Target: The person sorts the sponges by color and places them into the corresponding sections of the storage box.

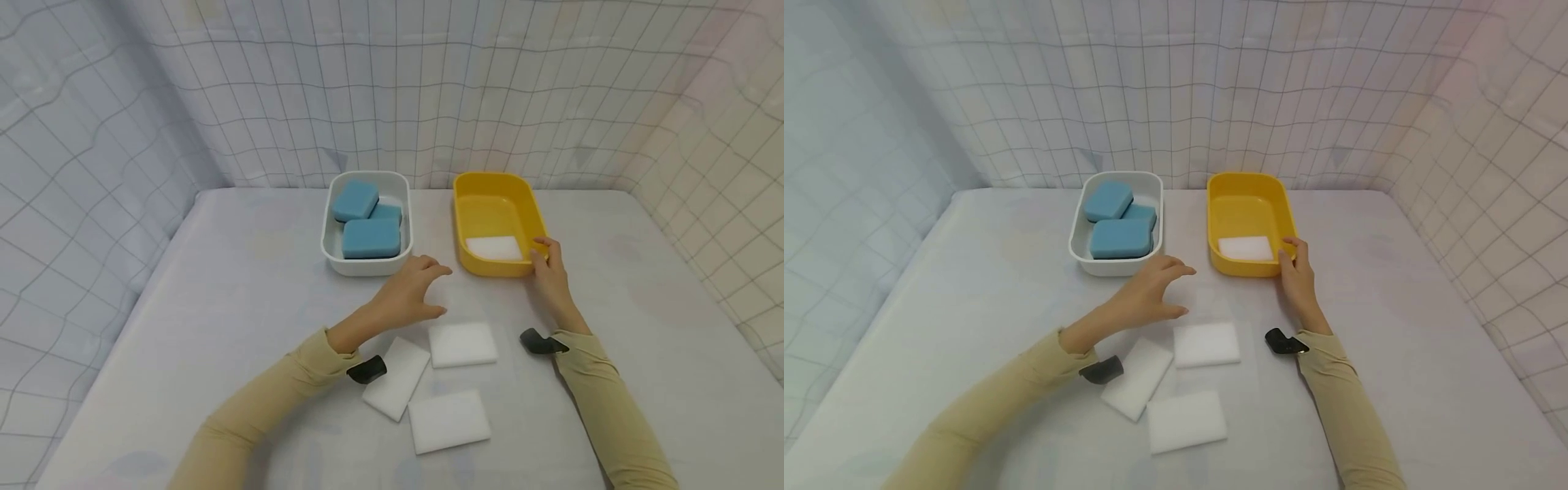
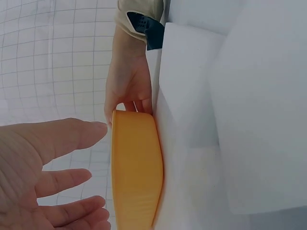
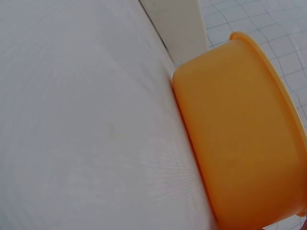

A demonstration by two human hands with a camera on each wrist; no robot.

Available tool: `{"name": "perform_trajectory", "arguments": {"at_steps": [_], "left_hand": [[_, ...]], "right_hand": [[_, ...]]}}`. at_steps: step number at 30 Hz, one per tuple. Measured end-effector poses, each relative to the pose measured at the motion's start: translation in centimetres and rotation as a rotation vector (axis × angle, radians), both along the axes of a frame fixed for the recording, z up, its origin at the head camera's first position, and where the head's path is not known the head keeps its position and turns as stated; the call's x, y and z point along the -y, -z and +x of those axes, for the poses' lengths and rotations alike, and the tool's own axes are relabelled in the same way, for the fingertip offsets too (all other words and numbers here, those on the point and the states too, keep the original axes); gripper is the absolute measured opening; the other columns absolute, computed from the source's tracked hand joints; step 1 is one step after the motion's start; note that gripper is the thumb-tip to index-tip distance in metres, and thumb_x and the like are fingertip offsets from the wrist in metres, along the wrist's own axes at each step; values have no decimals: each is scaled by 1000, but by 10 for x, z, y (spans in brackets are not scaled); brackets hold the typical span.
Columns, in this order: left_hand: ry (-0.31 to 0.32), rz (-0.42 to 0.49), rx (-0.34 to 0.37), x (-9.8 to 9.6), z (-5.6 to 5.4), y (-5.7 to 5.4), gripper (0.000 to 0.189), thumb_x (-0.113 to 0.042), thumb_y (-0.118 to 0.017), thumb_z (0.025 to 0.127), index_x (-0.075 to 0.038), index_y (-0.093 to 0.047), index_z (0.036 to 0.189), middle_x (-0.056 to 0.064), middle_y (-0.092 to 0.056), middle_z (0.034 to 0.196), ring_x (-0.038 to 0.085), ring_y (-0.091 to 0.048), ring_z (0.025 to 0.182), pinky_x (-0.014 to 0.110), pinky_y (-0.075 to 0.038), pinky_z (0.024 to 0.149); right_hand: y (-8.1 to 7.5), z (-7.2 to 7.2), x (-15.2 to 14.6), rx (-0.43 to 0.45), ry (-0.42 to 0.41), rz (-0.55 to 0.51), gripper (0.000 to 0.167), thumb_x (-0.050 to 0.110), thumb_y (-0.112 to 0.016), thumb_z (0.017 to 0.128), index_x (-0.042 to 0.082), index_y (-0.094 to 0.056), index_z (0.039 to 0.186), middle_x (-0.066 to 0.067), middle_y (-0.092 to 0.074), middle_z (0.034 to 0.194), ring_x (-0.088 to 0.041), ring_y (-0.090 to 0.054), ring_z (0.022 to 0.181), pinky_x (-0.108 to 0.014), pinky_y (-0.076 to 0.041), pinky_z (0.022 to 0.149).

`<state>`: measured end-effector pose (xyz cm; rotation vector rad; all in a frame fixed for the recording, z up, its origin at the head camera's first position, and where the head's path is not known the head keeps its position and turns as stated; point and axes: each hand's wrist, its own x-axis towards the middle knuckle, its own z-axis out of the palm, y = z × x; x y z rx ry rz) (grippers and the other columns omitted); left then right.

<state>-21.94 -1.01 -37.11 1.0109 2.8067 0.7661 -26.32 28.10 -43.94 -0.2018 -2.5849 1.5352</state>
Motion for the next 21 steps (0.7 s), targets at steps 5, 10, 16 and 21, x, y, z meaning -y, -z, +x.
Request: {"name": "perform_trajectory", "arguments": {"at_steps": [5,10,16,21], "left_hand": [[40,-20,18,9,7,1,56,-24,-75,78,-9,-54,129,9,-54,124,23,-48,112,35,-44,93],[63,-36,87,16,13,0,57,-23,-76,78,-8,-54,128,11,-53,124,24,-48,113,36,-44,94],[96,-65,130,24,17,5,57,-22,-77,77,-8,-55,127,11,-55,123,23,-48,113,37,-45,94],[118,-72,184,31,21,8,56,-22,-77,76,-9,-56,127,11,-55,124,24,-47,115,38,-43,96]], "right_hand": [[-2,1,1,8,-1,-8,45,34,-28,100,12,-26,139,-17,-23,152,-28,-26,134,-47,-21,111],[-4,2,0,2,1,-25,45,32,-28,100,10,-25,139,-17,-23,153,-28,-24,137,-47,-20,113],[-5,3,1,0,-6,-31,45,31,-28,100,9,-25,139,-18,-22,153,-29,-23,137,-48,-19,113],[-5,2,2,8,7,-11,44,31,-28,100,11,-27,139,-19,-28,149,-30,-30,129,-44,-25,106]]}}
